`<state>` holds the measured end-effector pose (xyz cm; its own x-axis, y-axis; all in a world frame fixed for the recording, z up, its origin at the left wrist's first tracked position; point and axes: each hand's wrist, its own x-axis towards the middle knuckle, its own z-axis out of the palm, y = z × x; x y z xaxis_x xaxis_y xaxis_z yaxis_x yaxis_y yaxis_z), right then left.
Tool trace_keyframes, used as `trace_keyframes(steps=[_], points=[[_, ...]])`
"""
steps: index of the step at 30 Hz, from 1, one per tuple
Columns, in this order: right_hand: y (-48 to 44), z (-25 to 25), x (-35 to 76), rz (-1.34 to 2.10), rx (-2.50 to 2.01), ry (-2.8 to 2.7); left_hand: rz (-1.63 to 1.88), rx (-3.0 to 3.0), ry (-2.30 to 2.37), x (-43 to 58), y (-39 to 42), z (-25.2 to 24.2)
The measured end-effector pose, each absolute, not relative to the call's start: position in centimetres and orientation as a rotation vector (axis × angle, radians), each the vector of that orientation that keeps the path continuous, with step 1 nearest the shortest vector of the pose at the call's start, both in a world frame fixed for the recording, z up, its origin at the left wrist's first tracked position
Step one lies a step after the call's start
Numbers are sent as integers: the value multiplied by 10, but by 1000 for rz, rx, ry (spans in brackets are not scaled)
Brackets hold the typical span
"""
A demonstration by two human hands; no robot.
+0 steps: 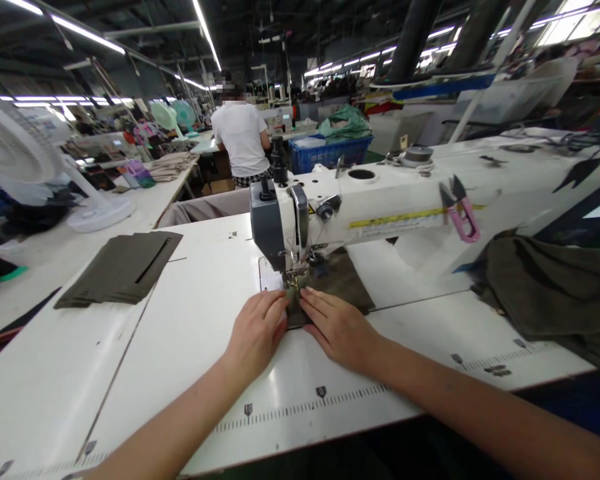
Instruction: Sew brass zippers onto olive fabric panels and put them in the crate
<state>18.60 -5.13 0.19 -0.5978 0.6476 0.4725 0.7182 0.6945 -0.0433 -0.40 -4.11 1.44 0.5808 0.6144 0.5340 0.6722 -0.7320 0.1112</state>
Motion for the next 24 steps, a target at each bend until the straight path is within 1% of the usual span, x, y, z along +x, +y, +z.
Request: trace_keyframes(steps=[5,11,19,24], points=[[-48,4,188,-234,-1024,-2473,-804,-2815,-903,-7,-34,7],[-47,-1,188,-244,-1033,-2469,-722,-2843,-842,-5,-34,11],[-46,-3,186,-338,-1017,-2429,-732,-2775,-839,-1,-33,10],[-44,-3,185,-337,-1013,-2426,-744,-2788,-831,0,-32,12]])
